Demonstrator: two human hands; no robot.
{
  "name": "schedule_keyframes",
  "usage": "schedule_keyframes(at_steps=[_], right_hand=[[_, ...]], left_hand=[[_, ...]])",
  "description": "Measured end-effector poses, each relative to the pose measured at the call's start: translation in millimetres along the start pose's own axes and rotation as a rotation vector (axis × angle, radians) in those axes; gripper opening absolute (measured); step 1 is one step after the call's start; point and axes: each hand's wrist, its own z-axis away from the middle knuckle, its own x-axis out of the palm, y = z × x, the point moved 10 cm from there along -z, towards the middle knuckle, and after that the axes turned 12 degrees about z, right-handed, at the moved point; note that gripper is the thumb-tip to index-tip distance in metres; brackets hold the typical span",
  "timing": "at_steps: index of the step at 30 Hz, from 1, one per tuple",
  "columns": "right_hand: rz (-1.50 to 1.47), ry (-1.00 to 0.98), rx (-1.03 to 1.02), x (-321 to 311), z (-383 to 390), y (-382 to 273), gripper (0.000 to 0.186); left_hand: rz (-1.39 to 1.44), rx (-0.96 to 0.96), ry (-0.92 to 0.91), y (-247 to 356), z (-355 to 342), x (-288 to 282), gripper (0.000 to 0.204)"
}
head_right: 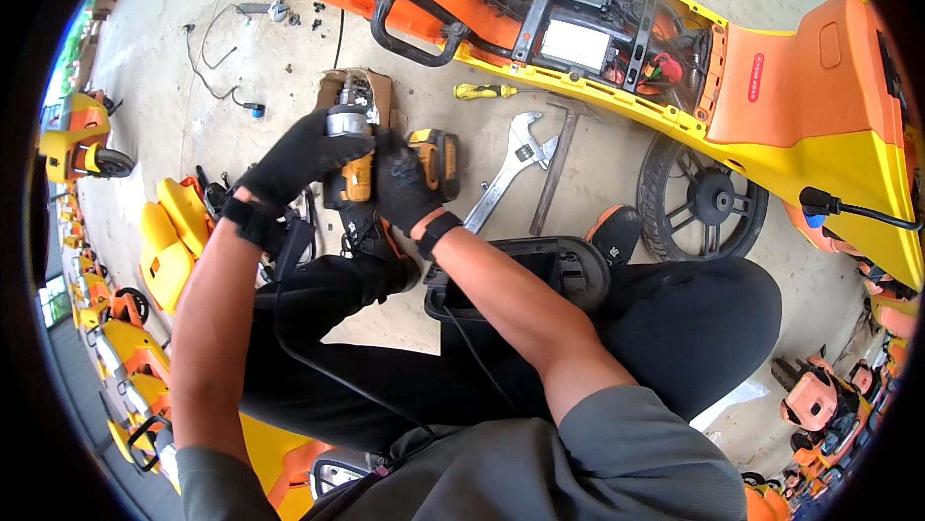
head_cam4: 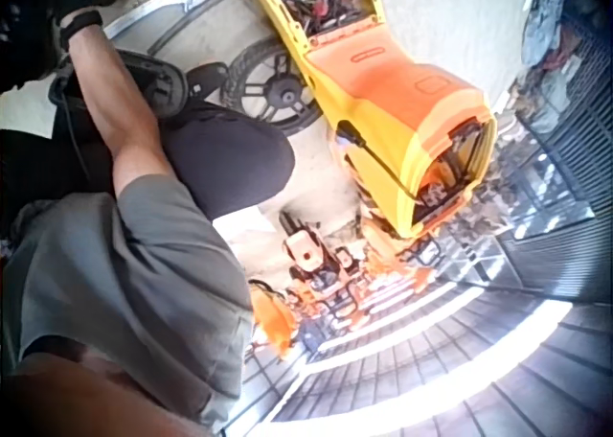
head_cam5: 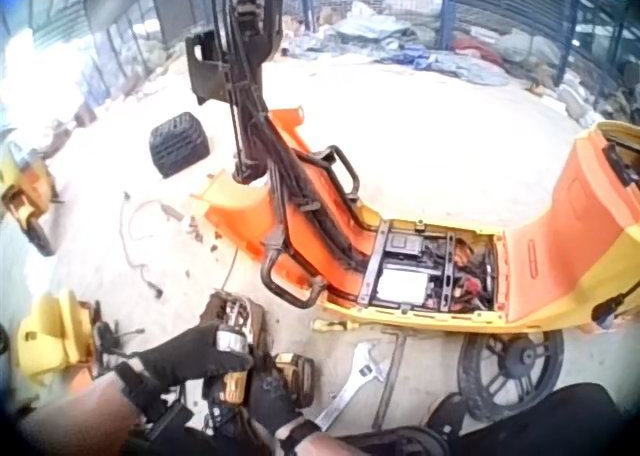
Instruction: The person removes an orange plastic cover from an electric scooter and uses a power drill to work on internal wiring and frame components.
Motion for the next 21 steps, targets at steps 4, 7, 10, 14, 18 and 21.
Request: schedule_keyframes(at_steps=[4, 7, 10, 14, 18, 21], right_hand=[[-0.21, -0.055, 0.044, 28.1, 9.2, -23.9, 0.062], [-0.368, -0.092, 0.095, 44.7, 21.5, -30.0, 0.06], [-0.367, -0.184, 0.089, 69.9, 33.5, -21.8, 0.053], [-0.573, -0.247, 0.099, 91.8, 45.5, -6.9, 0.039], [-1.298, -0.158, 0.454, 110.5, 43.2, 40.6, 0.038], [-0.241, -0.044, 0.18, 69.1, 22.4, 38.3, 0.044]], left_hand=[[-0.035, -0.129, 0.098, -14.2, 30.7, -23.0, 0.042], [-0.12, -0.086, 0.131, -25.2, 36.3, -26.9, 0.041], [-0.228, -0.063, 0.131, -28.0, 32.8, -23.1, 0.045], [-0.276, 0.012, 0.185, -41.3, 25.3, -23.1, 0.058], [-0.267, 0.024, 0.221, -38.5, 11.2, -14.8, 0.077], [-0.347, 0.042, 0.248, -29.8, 5.5, -13.7, 0.083]])
